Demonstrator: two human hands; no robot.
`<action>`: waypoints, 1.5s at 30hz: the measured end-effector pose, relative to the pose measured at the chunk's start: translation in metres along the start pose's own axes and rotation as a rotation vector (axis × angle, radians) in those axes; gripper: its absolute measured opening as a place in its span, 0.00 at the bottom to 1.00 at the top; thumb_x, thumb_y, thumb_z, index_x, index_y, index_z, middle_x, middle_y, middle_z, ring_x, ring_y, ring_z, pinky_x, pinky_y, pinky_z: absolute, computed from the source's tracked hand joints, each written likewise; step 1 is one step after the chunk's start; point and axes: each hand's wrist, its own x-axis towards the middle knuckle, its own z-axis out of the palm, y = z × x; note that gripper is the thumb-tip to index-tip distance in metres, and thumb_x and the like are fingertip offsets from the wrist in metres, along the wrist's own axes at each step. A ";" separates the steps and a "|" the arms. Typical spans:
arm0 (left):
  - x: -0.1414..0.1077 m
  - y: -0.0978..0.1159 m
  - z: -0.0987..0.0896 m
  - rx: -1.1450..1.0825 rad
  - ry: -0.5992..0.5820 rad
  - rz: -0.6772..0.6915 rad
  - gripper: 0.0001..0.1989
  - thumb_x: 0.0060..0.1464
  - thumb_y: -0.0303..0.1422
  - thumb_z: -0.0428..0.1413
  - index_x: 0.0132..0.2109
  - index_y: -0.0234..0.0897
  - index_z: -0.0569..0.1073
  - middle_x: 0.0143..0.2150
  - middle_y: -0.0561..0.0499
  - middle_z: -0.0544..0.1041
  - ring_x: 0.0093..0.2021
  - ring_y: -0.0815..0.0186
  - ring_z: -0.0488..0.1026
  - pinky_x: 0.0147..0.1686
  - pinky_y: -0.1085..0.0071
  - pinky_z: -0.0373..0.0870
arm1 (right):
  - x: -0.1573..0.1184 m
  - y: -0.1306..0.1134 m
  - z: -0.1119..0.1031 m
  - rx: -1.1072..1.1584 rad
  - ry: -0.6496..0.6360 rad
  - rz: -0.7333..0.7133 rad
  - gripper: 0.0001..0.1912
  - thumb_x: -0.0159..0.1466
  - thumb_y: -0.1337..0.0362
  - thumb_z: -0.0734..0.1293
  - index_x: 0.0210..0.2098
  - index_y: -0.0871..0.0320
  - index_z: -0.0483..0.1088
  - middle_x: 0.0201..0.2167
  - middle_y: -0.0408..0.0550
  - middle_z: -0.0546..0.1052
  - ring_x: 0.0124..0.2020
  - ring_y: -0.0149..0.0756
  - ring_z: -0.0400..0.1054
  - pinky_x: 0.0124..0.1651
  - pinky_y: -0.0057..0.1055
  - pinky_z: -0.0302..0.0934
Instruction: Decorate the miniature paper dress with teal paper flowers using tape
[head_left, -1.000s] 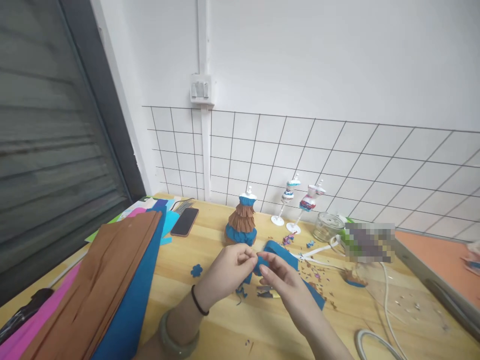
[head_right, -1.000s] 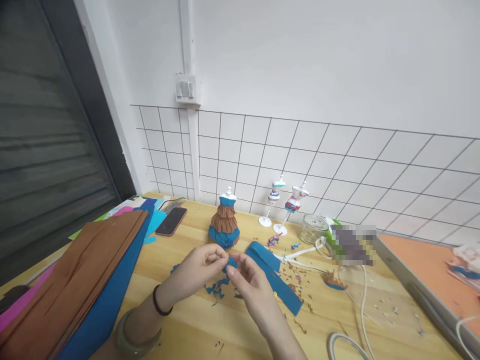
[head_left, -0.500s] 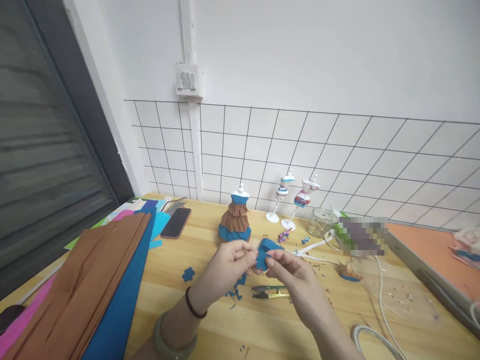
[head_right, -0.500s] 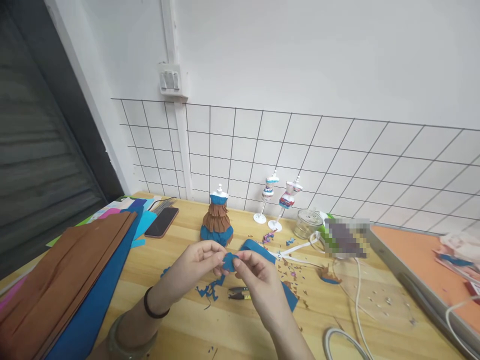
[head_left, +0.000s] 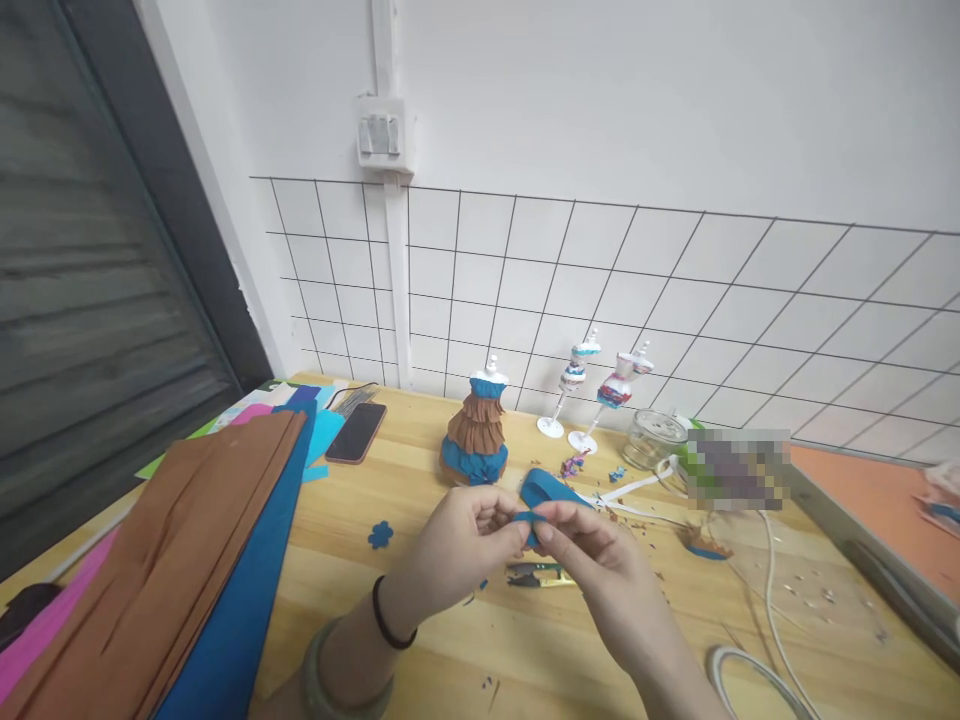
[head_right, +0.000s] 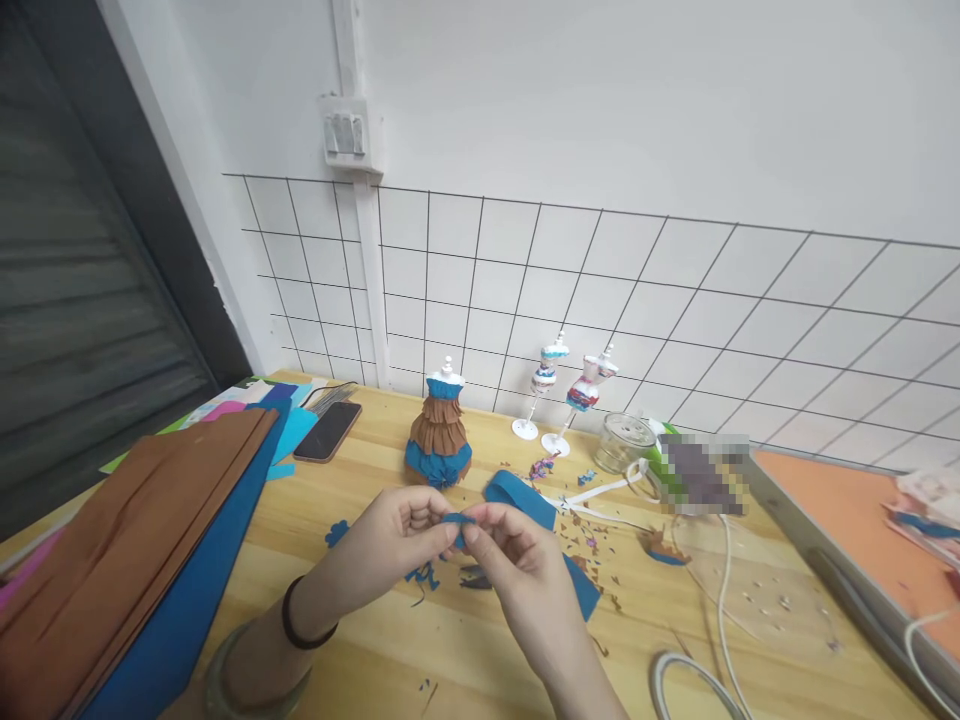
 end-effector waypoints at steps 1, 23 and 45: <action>0.000 0.000 0.000 0.007 0.007 -0.003 0.06 0.50 0.31 0.54 0.30 0.31 0.70 0.25 0.52 0.72 0.28 0.72 0.69 0.30 0.77 0.65 | 0.000 0.001 0.000 -0.014 0.006 0.008 0.11 0.53 0.56 0.70 0.30 0.57 0.72 0.25 0.42 0.75 0.28 0.30 0.67 0.33 0.24 0.61; -0.002 -0.003 -0.002 0.148 -0.011 -0.091 0.09 0.51 0.34 0.50 0.28 0.32 0.70 0.26 0.50 0.72 0.29 0.68 0.69 0.28 0.75 0.63 | 0.001 0.013 0.002 -0.286 0.085 -0.163 0.13 0.57 0.54 0.66 0.33 0.58 0.71 0.29 0.47 0.73 0.31 0.37 0.67 0.34 0.30 0.63; -0.001 0.005 0.001 -0.102 0.084 -0.087 0.11 0.47 0.36 0.56 0.32 0.30 0.75 0.24 0.50 0.74 0.27 0.70 0.71 0.31 0.75 0.69 | -0.004 0.010 0.004 -0.555 0.130 -0.427 0.06 0.61 0.62 0.63 0.36 0.56 0.69 0.31 0.47 0.70 0.32 0.35 0.65 0.35 0.31 0.63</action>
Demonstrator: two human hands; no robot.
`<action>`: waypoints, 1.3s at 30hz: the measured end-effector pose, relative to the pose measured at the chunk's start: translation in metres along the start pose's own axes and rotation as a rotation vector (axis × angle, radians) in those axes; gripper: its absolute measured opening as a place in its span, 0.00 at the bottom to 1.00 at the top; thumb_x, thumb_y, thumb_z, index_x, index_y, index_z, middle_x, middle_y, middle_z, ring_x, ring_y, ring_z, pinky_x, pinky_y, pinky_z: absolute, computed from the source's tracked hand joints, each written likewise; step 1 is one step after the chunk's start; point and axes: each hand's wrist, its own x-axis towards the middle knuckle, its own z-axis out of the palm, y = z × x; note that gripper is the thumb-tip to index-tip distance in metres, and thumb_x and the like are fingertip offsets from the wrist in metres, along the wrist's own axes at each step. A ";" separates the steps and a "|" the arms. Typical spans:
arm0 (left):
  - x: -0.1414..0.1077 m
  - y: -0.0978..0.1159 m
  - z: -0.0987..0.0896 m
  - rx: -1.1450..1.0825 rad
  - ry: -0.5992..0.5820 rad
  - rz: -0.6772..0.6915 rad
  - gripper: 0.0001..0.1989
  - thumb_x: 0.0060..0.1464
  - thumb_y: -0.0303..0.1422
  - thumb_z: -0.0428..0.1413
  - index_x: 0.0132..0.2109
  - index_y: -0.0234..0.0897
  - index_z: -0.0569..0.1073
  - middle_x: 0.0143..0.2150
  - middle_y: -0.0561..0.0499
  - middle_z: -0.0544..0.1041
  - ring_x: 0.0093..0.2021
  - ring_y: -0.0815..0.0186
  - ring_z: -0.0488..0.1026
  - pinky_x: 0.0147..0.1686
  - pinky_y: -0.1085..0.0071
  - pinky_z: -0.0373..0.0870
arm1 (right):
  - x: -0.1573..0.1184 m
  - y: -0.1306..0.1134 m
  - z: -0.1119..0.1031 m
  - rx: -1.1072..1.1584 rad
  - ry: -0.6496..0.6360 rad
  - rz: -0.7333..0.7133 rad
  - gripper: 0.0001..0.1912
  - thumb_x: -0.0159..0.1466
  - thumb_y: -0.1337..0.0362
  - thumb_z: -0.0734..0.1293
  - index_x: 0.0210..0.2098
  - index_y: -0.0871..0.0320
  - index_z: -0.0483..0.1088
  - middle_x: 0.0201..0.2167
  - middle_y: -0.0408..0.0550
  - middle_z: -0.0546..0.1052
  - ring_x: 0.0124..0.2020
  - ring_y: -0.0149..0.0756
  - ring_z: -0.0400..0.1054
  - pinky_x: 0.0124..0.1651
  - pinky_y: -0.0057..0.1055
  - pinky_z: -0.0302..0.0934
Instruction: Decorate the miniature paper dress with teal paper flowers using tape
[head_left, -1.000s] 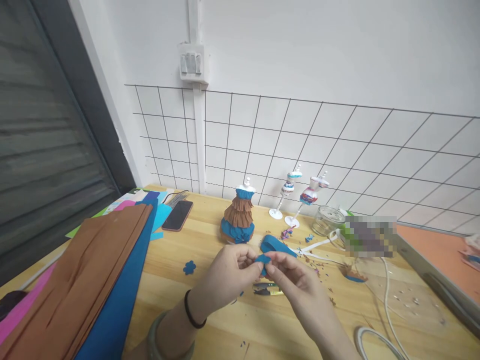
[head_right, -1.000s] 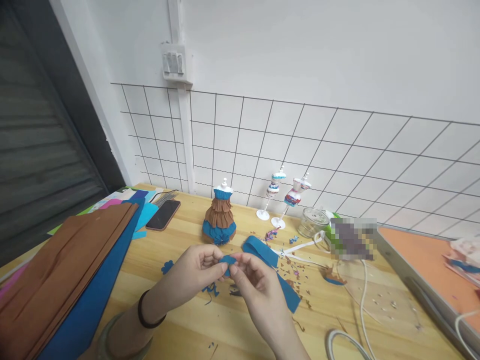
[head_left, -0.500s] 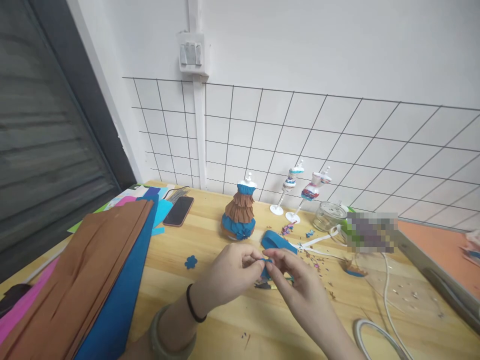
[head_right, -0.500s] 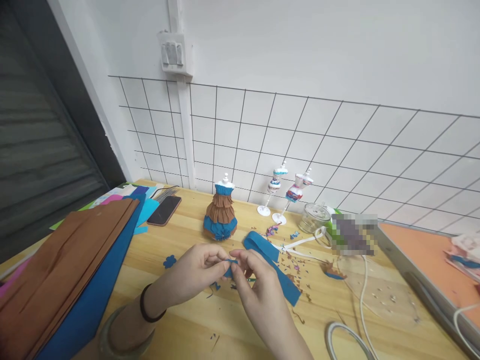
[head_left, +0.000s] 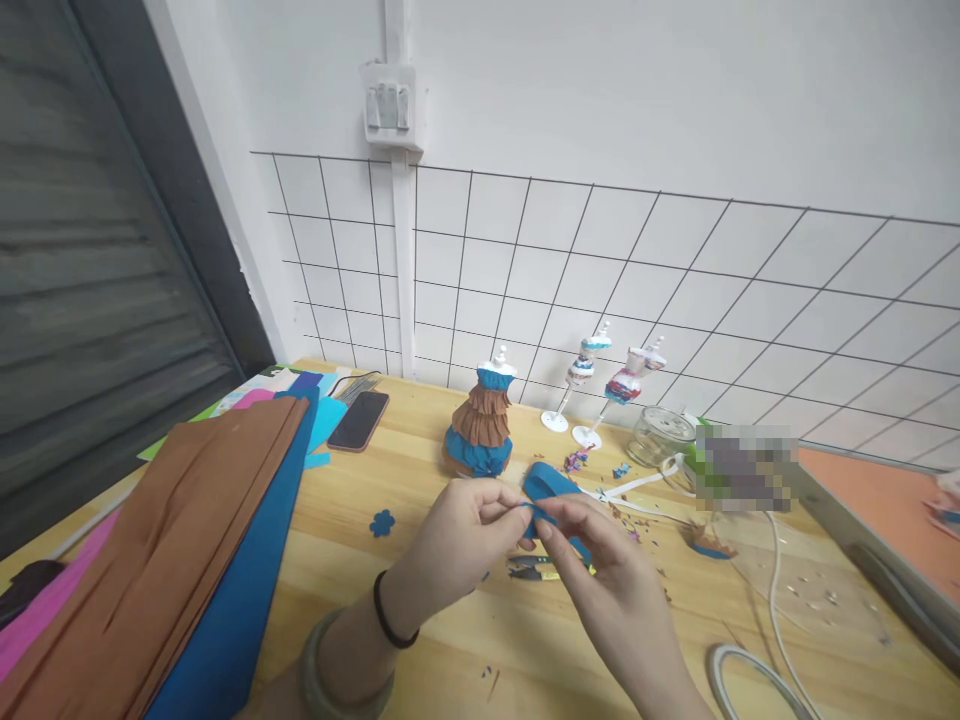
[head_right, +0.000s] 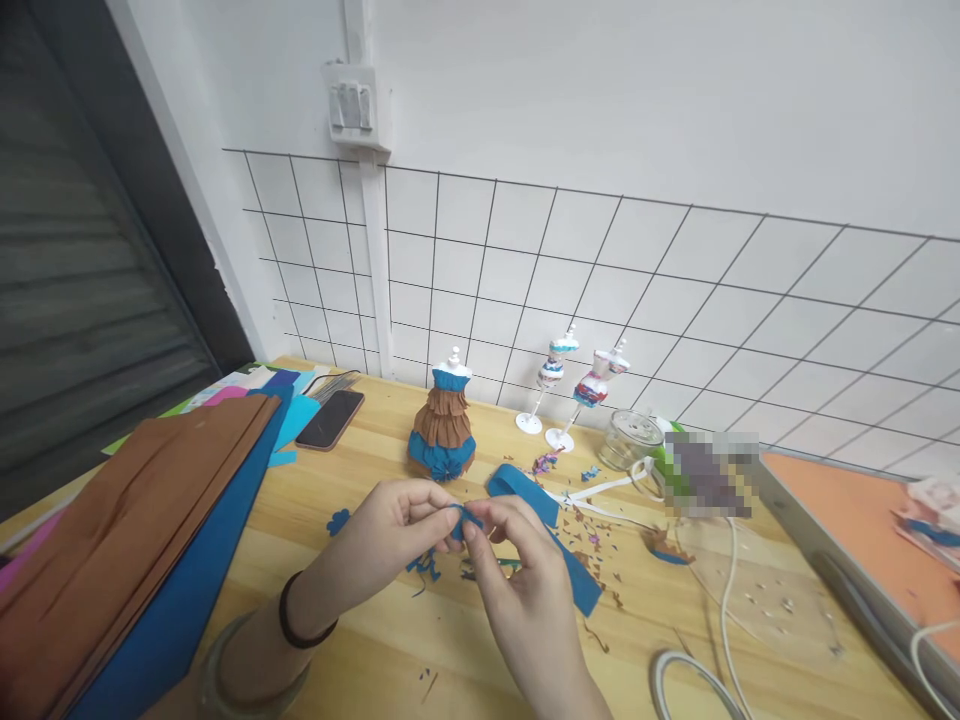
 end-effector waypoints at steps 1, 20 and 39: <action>0.000 0.000 0.000 -0.004 0.003 0.002 0.11 0.47 0.36 0.56 0.32 0.30 0.75 0.23 0.50 0.74 0.26 0.70 0.71 0.30 0.75 0.69 | 0.000 -0.002 0.000 -0.025 0.009 -0.042 0.05 0.61 0.63 0.63 0.35 0.55 0.69 0.30 0.46 0.70 0.31 0.35 0.65 0.35 0.31 0.63; -0.002 0.003 -0.002 -0.036 -0.036 0.042 0.07 0.48 0.31 0.54 0.31 0.31 0.75 0.23 0.51 0.74 0.26 0.71 0.70 0.31 0.75 0.68 | -0.005 0.000 -0.004 -0.368 0.031 -0.518 0.21 0.60 0.77 0.61 0.51 0.56 0.64 0.34 0.51 0.67 0.34 0.37 0.65 0.34 0.35 0.62; -0.010 0.014 -0.006 0.079 -0.041 0.060 0.12 0.53 0.33 0.50 0.25 0.33 0.70 0.23 0.54 0.69 0.27 0.72 0.66 0.29 0.78 0.63 | 0.001 -0.007 -0.019 -0.647 -0.069 -0.703 0.20 0.60 0.71 0.64 0.52 0.59 0.63 0.34 0.53 0.70 0.32 0.39 0.62 0.31 0.37 0.57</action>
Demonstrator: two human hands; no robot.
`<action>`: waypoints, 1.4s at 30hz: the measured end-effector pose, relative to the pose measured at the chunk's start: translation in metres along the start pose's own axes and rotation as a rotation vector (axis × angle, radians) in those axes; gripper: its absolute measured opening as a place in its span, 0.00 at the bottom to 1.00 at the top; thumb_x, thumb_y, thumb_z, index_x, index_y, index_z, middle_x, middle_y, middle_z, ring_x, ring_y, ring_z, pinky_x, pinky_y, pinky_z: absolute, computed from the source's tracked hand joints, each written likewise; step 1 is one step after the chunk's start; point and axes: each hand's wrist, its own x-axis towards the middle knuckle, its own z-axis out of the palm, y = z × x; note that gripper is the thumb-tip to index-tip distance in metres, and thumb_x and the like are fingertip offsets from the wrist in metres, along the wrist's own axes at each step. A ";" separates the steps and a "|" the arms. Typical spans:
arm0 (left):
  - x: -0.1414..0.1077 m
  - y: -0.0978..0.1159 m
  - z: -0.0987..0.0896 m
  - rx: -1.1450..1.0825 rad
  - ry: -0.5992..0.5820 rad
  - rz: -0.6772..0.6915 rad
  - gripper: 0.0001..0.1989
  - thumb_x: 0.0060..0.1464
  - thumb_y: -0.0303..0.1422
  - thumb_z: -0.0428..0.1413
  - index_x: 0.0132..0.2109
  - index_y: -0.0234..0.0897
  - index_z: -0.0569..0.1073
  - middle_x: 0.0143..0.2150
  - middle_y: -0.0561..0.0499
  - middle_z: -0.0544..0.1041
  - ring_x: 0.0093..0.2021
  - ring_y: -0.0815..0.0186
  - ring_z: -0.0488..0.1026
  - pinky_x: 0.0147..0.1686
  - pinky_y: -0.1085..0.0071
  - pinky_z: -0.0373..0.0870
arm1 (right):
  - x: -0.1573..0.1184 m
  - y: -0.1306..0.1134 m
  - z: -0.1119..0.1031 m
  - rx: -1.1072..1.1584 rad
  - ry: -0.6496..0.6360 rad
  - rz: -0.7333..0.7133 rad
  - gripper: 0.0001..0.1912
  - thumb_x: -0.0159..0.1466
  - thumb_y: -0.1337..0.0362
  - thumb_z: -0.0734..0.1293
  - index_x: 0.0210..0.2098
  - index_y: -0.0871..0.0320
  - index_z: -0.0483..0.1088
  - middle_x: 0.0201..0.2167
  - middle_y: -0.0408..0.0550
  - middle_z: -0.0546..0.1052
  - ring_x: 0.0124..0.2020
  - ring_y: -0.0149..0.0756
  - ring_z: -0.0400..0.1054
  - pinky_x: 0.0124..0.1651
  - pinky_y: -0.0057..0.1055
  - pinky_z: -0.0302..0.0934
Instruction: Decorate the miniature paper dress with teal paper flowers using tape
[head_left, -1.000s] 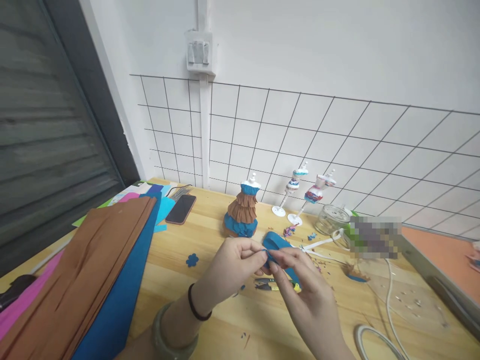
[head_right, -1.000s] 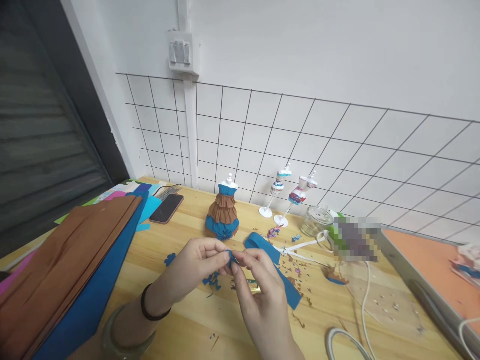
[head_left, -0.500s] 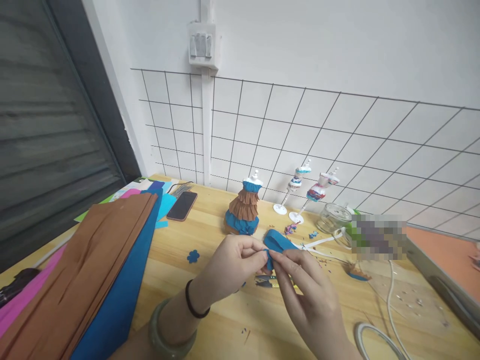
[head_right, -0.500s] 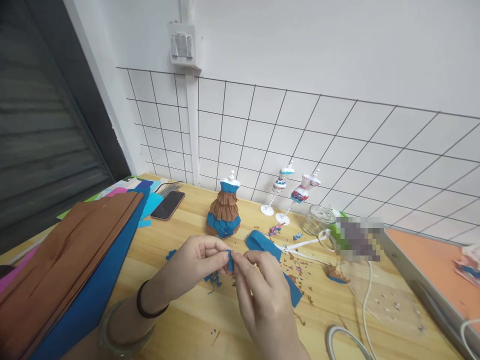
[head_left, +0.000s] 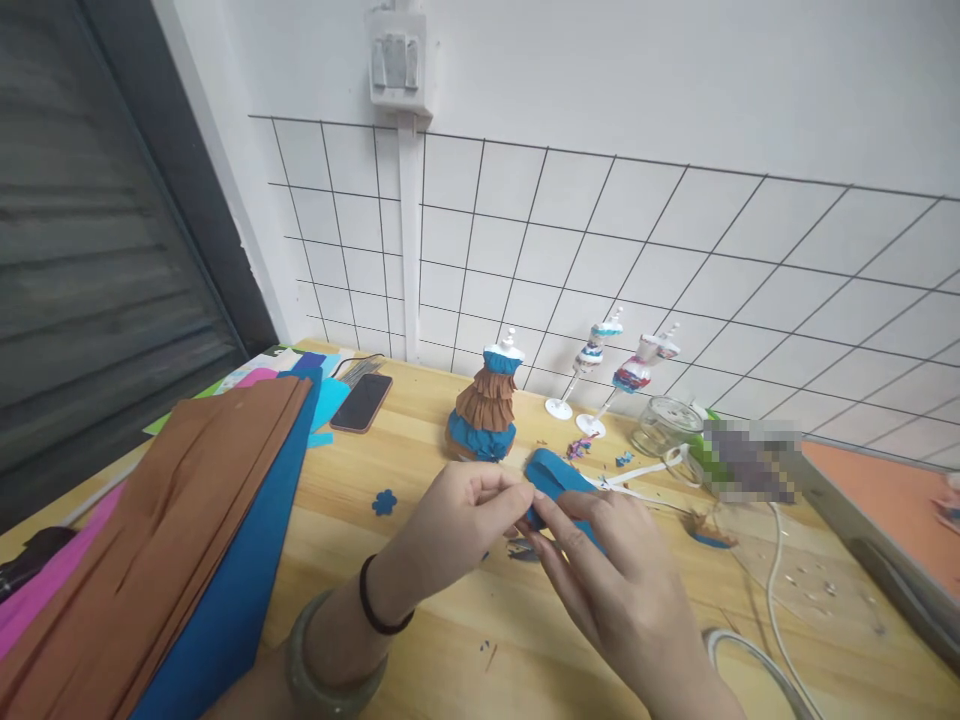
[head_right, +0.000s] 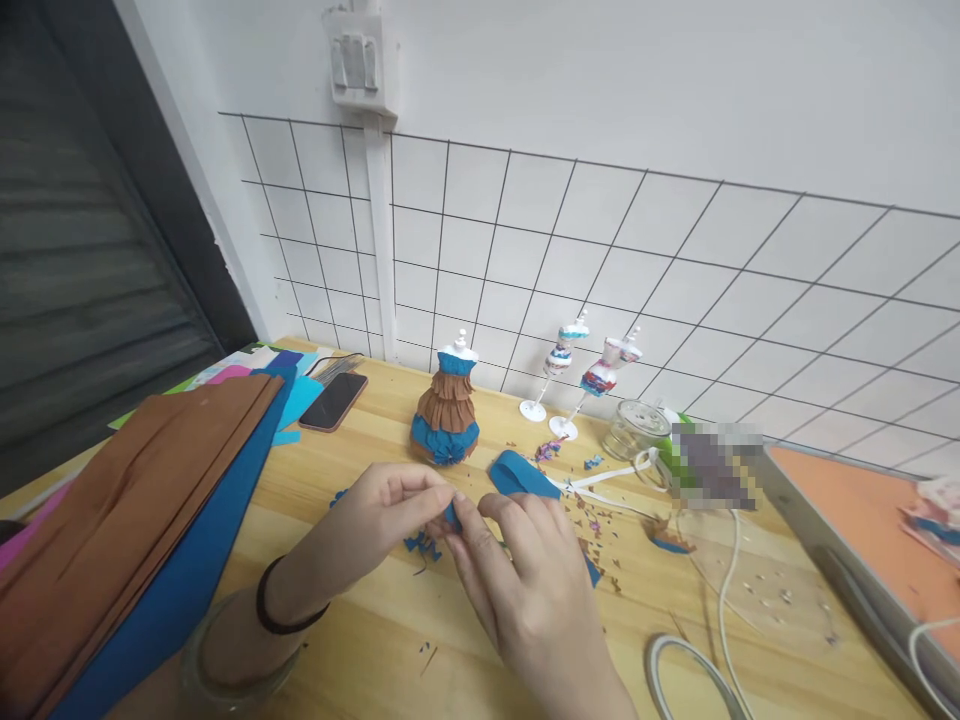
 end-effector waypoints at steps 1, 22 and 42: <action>0.001 -0.001 0.000 -0.004 0.018 -0.001 0.12 0.53 0.32 0.50 0.25 0.32 0.71 0.23 0.54 0.70 0.28 0.72 0.67 0.29 0.78 0.64 | 0.000 0.000 0.001 0.052 -0.014 0.031 0.21 0.60 0.71 0.64 0.53 0.60 0.63 0.35 0.54 0.69 0.33 0.39 0.62 0.32 0.38 0.57; 0.002 -0.008 0.006 -0.017 -0.015 -0.109 0.11 0.49 0.31 0.54 0.41 0.32 0.71 0.32 0.47 0.76 0.34 0.66 0.73 0.31 0.75 0.68 | 0.001 0.002 0.010 0.678 -0.016 0.686 0.09 0.62 0.62 0.62 0.27 0.56 0.67 0.26 0.42 0.68 0.29 0.32 0.63 0.32 0.28 0.57; 0.007 -0.014 0.007 -0.054 0.094 -0.063 0.06 0.48 0.30 0.55 0.33 0.32 0.74 0.29 0.49 0.78 0.29 0.70 0.73 0.30 0.77 0.69 | 0.000 -0.003 0.010 0.510 0.022 0.579 0.01 0.62 0.65 0.63 0.33 0.55 0.66 0.27 0.43 0.68 0.29 0.33 0.62 0.32 0.29 0.58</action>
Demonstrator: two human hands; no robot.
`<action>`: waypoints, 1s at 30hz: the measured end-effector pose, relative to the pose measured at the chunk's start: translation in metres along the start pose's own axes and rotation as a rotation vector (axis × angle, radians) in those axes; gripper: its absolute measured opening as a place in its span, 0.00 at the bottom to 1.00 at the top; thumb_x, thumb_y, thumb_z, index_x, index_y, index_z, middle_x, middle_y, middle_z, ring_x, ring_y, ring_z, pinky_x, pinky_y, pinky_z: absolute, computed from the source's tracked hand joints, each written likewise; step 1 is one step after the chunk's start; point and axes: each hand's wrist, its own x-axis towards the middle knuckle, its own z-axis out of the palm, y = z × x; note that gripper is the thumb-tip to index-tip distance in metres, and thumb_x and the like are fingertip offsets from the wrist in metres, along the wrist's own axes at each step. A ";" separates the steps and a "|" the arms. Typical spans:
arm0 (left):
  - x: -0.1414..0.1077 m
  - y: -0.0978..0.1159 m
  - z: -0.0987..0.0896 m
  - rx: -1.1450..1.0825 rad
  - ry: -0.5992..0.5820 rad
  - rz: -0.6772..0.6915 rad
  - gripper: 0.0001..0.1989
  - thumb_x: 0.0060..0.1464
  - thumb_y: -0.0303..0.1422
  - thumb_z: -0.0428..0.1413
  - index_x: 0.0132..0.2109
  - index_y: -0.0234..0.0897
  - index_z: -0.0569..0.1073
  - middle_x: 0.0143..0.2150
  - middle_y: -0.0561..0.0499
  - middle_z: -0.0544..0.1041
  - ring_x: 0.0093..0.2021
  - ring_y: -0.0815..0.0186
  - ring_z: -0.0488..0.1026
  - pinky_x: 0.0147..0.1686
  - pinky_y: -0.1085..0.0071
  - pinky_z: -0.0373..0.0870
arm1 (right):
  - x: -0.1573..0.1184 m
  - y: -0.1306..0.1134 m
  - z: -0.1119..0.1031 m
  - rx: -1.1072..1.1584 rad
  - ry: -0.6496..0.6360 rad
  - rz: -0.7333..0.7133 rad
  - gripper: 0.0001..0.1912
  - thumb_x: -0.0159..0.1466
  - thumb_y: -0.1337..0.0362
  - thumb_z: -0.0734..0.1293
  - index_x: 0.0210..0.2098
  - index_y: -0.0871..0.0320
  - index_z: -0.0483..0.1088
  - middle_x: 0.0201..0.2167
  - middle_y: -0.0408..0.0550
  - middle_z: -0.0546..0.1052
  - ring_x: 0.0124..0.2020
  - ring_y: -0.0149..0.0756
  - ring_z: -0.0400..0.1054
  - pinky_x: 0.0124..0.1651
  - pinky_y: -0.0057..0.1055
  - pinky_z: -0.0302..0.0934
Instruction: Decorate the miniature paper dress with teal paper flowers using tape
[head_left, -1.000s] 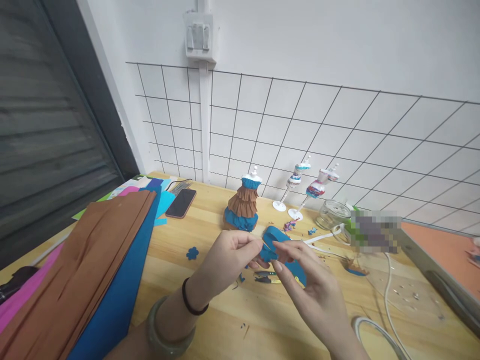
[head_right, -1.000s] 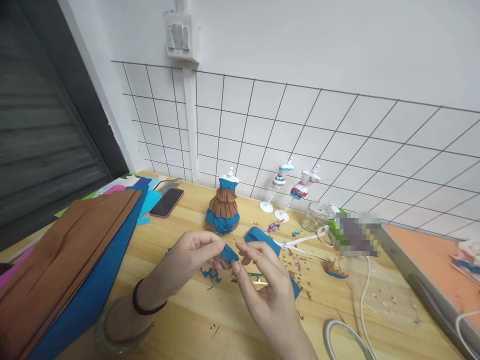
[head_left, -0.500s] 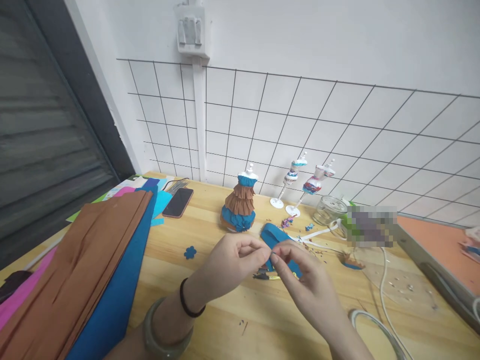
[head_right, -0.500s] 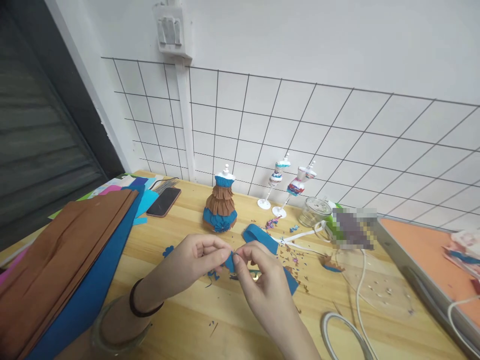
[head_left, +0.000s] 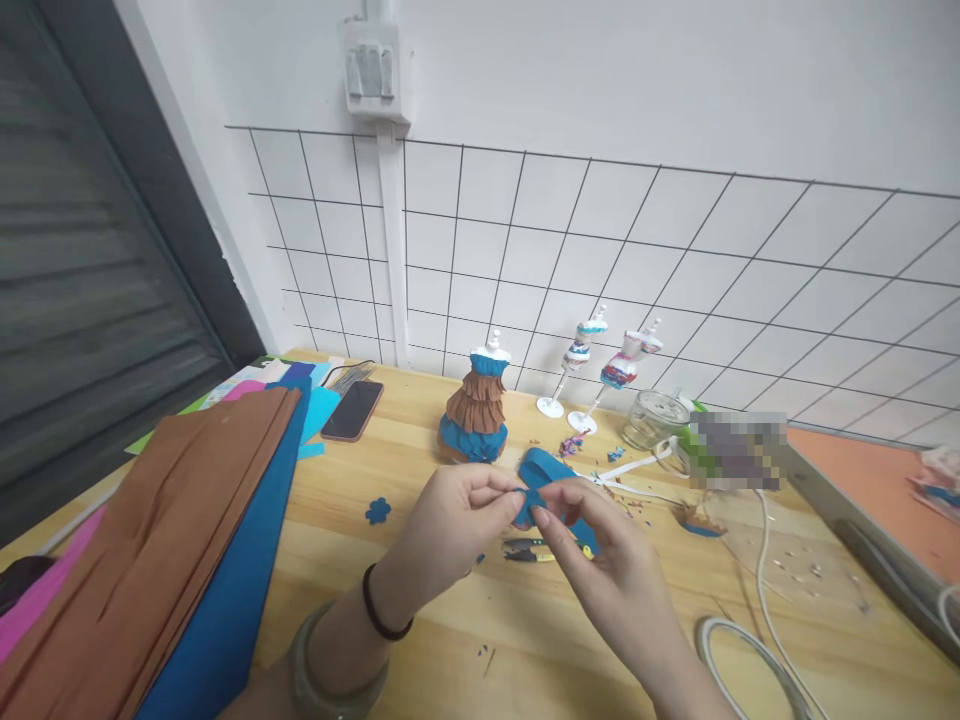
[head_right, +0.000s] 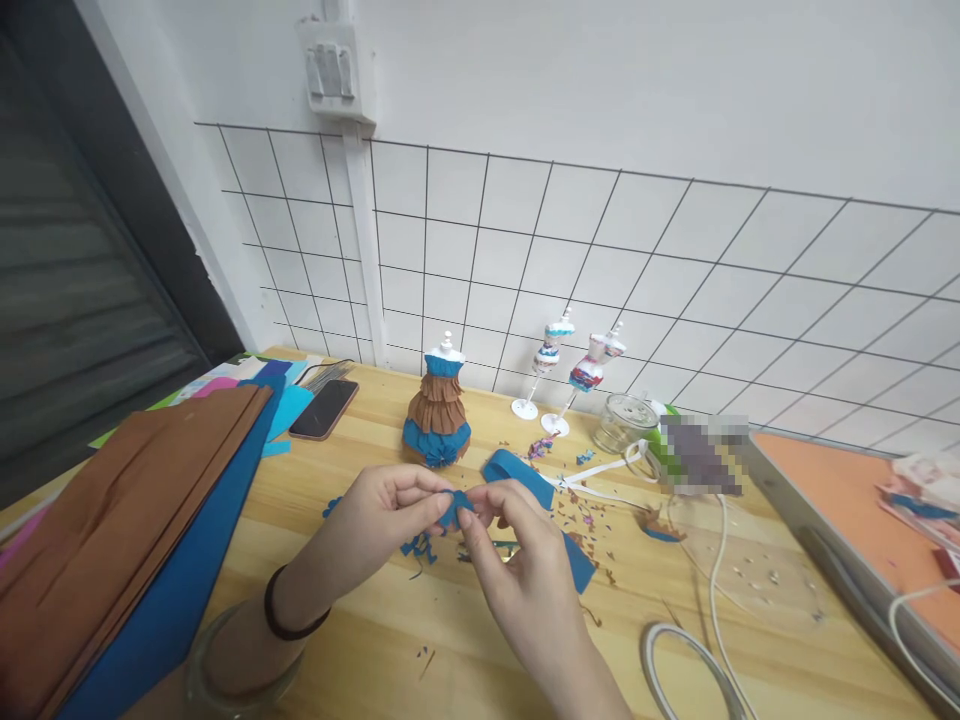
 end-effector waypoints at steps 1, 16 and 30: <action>0.000 0.000 0.000 -0.024 0.009 -0.007 0.06 0.48 0.31 0.55 0.33 0.32 0.74 0.29 0.50 0.78 0.28 0.70 0.73 0.30 0.77 0.69 | 0.000 0.000 0.001 0.001 0.022 -0.002 0.01 0.61 0.65 0.63 0.33 0.55 0.66 0.27 0.43 0.68 0.29 0.33 0.63 0.32 0.29 0.59; 0.000 -0.003 0.009 -0.188 0.060 0.001 0.08 0.47 0.33 0.57 0.33 0.31 0.72 0.27 0.51 0.75 0.27 0.71 0.72 0.33 0.74 0.71 | 0.000 -0.002 0.012 0.059 0.175 -0.005 0.08 0.60 0.65 0.64 0.38 0.56 0.72 0.36 0.50 0.69 0.37 0.38 0.65 0.39 0.35 0.65; 0.000 -0.004 0.011 -0.281 0.021 0.025 0.08 0.48 0.32 0.57 0.33 0.30 0.75 0.26 0.49 0.77 0.28 0.70 0.73 0.33 0.74 0.70 | -0.005 0.003 0.015 -0.160 0.220 -0.376 0.24 0.58 0.78 0.62 0.51 0.51 0.66 0.38 0.51 0.67 0.38 0.39 0.64 0.38 0.40 0.63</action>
